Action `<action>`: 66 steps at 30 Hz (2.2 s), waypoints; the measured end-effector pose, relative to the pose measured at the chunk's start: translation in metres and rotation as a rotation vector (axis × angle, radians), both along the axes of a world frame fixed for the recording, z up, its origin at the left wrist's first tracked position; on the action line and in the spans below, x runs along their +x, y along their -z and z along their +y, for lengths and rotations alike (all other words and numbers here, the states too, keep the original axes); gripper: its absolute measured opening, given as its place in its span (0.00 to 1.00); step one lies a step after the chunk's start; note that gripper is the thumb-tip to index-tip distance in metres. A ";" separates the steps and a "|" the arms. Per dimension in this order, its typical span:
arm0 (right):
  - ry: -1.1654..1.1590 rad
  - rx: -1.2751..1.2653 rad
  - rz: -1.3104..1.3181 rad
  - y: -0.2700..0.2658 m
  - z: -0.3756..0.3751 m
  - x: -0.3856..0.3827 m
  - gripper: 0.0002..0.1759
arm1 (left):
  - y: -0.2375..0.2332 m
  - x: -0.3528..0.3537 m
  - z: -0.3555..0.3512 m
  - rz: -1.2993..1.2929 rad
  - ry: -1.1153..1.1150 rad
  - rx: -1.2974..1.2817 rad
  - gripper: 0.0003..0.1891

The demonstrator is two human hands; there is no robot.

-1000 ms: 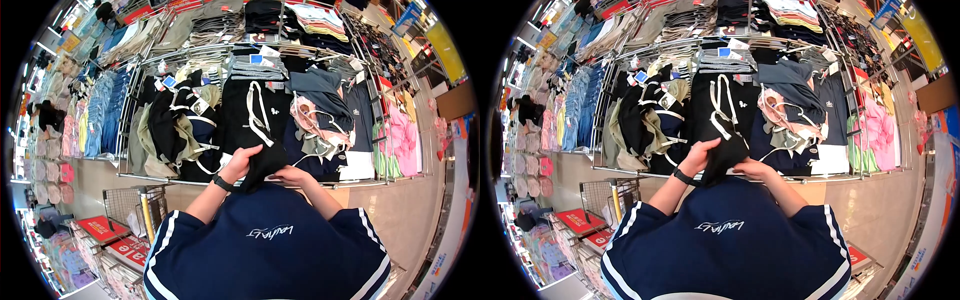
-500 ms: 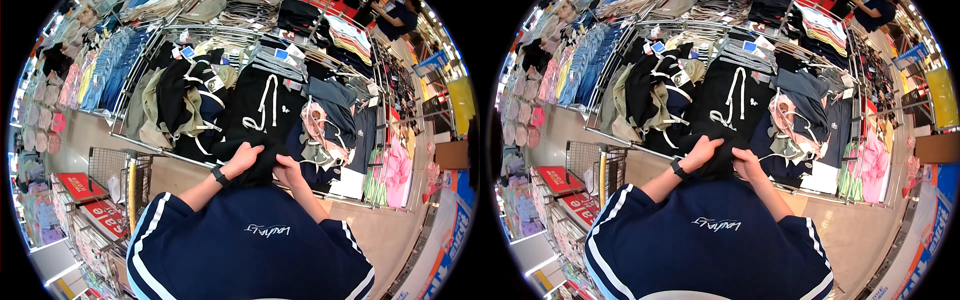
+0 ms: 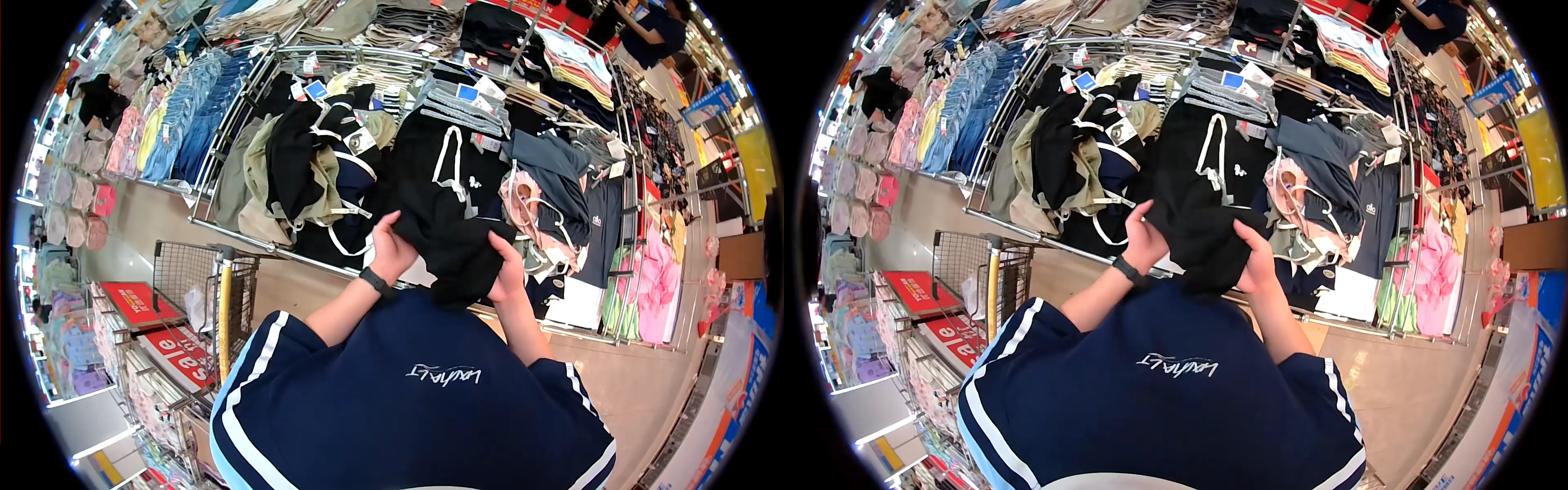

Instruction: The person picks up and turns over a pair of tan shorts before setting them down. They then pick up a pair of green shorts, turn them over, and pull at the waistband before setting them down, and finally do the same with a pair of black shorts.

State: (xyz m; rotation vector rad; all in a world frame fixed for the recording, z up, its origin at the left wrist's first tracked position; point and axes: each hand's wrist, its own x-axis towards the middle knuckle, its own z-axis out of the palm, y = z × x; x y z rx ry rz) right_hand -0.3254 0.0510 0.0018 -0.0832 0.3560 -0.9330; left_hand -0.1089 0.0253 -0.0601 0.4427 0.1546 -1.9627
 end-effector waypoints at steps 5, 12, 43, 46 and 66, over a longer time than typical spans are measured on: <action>0.052 0.027 -0.097 0.018 -0.004 -0.018 0.29 | 0.010 0.021 -0.031 -0.106 -0.092 0.056 0.20; 0.113 0.155 0.049 0.015 -0.004 -0.027 0.28 | 0.023 0.029 -0.017 -0.347 0.235 0.199 0.17; -0.051 -0.230 0.718 -0.034 0.010 -0.020 0.21 | 0.045 -0.002 -0.009 -0.149 0.266 0.121 0.20; -0.031 -0.278 0.680 -0.021 0.012 -0.022 0.20 | 0.010 -0.021 -0.003 -0.169 0.455 0.261 0.21; 0.437 0.102 0.375 0.021 -0.021 -0.026 0.18 | -0.021 0.031 -0.017 -0.434 0.056 0.084 0.07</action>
